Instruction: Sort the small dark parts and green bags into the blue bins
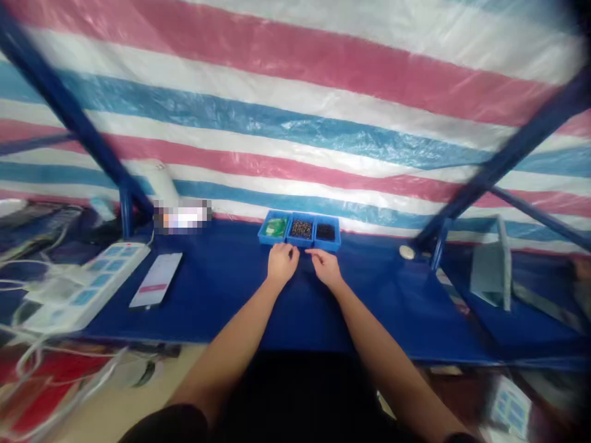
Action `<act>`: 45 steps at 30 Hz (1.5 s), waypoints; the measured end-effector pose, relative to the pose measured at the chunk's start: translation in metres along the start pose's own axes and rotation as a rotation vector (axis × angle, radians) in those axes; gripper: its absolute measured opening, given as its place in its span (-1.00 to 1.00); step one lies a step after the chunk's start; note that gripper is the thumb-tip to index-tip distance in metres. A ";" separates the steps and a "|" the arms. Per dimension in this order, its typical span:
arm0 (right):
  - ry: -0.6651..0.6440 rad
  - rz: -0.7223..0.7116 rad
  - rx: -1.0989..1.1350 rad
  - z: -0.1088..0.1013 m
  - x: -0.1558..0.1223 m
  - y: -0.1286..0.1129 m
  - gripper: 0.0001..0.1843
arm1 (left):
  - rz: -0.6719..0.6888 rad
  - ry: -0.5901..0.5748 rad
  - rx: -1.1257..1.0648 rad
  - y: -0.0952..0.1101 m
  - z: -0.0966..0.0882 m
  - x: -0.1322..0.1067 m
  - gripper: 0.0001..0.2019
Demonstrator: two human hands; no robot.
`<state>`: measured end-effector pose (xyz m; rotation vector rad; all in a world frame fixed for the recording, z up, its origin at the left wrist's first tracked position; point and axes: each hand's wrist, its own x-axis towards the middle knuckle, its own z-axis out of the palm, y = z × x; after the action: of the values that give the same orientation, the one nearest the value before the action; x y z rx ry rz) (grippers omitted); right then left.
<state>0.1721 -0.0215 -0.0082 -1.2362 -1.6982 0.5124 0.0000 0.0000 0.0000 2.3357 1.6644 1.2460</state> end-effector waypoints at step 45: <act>-0.029 0.109 -0.051 -0.005 -0.001 -0.005 -0.77 | -0.102 -0.326 -0.339 0.011 -0.008 -0.009 -0.94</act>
<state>0.1739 -0.0254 -0.0029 -1.3692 -1.6838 0.5577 0.0030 -0.0148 0.0051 2.0866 1.3326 0.9734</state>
